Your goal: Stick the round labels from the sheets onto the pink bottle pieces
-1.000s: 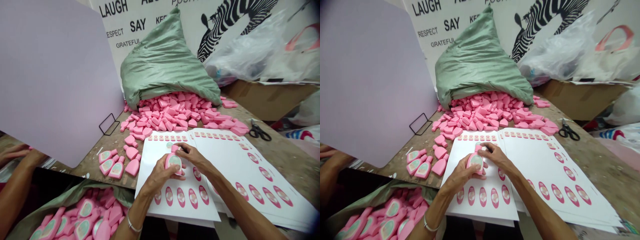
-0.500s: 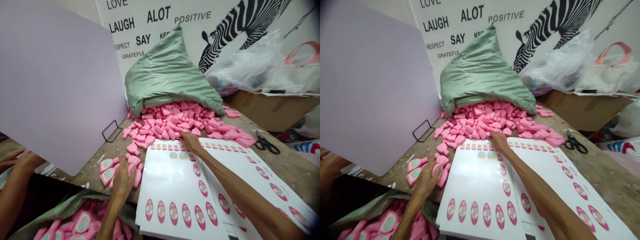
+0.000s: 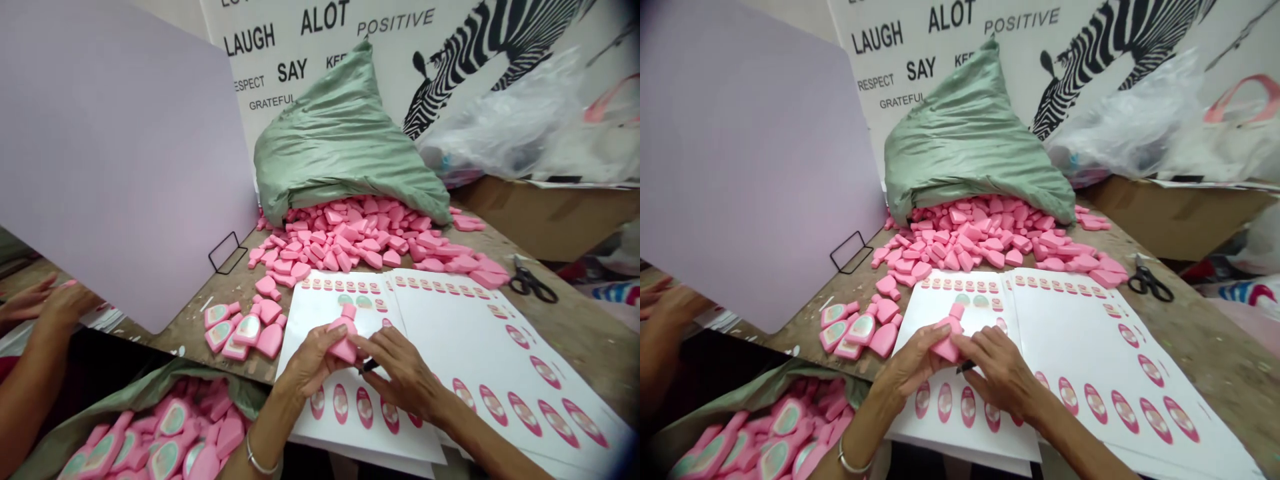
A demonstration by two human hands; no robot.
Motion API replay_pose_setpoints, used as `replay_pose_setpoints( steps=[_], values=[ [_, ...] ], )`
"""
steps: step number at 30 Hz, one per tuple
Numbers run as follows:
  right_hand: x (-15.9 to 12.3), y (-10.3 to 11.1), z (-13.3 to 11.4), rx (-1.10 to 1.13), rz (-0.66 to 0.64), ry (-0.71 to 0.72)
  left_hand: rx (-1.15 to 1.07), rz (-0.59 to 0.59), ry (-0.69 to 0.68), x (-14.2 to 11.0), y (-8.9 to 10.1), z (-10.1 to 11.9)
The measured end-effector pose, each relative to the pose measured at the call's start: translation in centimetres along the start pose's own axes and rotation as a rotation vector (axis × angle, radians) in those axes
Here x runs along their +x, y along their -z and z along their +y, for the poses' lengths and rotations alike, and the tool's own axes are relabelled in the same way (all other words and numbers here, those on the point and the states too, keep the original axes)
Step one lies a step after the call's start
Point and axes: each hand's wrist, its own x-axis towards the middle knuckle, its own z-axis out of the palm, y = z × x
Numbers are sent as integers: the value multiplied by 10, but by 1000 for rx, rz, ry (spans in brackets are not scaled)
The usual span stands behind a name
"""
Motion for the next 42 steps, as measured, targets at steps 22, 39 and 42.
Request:
replay_pose_setpoints(
  steps=[22, 39, 42],
  values=[
    [0, -39, 112, -212, -112, -624, 392, 188, -235, 106, -1, -29],
    [3, -40, 119, -178, -98, -630, 370, 151, -226, 105, 3, -30],
    [2, -40, 120, -186, -76, -642, 375, 148, -221, 105, 3, -29]
  ],
)
